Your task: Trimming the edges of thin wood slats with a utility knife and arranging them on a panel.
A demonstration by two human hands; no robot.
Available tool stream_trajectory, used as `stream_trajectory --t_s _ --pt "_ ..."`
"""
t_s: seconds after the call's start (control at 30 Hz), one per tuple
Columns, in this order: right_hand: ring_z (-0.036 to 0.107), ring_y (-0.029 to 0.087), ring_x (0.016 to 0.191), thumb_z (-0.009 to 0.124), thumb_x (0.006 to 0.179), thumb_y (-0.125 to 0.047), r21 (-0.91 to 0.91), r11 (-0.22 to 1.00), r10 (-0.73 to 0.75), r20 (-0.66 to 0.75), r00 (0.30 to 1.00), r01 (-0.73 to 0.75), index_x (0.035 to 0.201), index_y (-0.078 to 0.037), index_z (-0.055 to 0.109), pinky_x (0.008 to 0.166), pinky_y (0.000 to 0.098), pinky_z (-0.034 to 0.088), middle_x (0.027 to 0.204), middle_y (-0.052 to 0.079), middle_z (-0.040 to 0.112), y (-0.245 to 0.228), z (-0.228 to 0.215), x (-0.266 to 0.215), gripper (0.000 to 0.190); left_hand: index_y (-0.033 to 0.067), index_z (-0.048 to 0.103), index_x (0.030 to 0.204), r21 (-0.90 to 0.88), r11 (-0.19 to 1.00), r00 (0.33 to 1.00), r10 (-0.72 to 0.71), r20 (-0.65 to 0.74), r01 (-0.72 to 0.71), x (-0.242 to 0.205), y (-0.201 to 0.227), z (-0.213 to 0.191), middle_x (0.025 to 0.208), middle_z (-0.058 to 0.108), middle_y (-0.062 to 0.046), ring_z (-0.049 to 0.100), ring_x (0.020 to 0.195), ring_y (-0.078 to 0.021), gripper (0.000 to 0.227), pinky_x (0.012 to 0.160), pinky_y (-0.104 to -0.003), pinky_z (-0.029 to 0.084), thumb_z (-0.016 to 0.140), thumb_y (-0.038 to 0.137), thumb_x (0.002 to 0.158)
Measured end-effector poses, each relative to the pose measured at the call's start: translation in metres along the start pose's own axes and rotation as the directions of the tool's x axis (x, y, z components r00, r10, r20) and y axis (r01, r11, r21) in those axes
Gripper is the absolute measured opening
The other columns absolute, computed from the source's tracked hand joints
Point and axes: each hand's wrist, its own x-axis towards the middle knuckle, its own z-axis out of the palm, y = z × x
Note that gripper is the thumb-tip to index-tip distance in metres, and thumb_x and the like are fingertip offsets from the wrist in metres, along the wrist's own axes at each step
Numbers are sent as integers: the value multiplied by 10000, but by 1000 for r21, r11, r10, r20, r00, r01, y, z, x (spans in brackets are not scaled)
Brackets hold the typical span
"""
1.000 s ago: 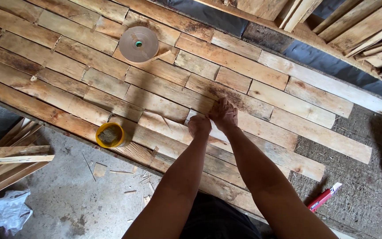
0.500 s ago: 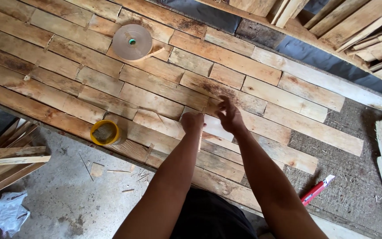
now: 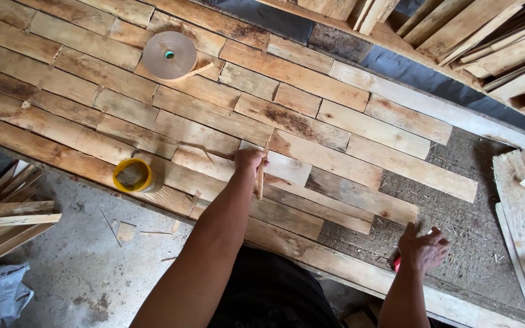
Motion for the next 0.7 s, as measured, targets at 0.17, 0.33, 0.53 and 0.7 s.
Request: stream_trajectory --t_s 0.17,0.33,0.53,0.7 --pt "486 429 1204 752 881 -538 20 990 131 187 974 -137 1382 -48 502 976 590 469 1282 260 482 37 29 14 744 -89 647 878 -32 999 999 -37 -17 36 5 -3 1 826 700 -211 696 623 -290 31 515 -399 626 675 -76 880" --pt "520 456 1088 750 902 -593 -63 987 157 203 966 -148 1374 82 415 927 558 491 1196 304 496 47 35 12 890 -79 661 878 -12 994 991 -112 -69 111 -8 11 3 854 711 -214 704 635 -289 31 537 -381 628 670 -62 903" --pt "720 403 824 780 880 -368 -8 968 243 258 935 -249 1267 88 560 760 522 622 1041 301 706 74 57 16 637 -51 626 884 -42 989 988 -147 -52 145 16 -3 6 840 692 -182 692 642 -269 55 543 -377 630 674 -70 900" --pt "740 295 881 858 845 -233 311 876 337 152 929 -368 1178 4 702 786 400 626 1082 212 751 67 43 24 437 -110 636 834 71 994 984 -76 -159 88 2 -1 14 753 707 -199 706 564 -272 44 482 -344 607 666 -94 863"
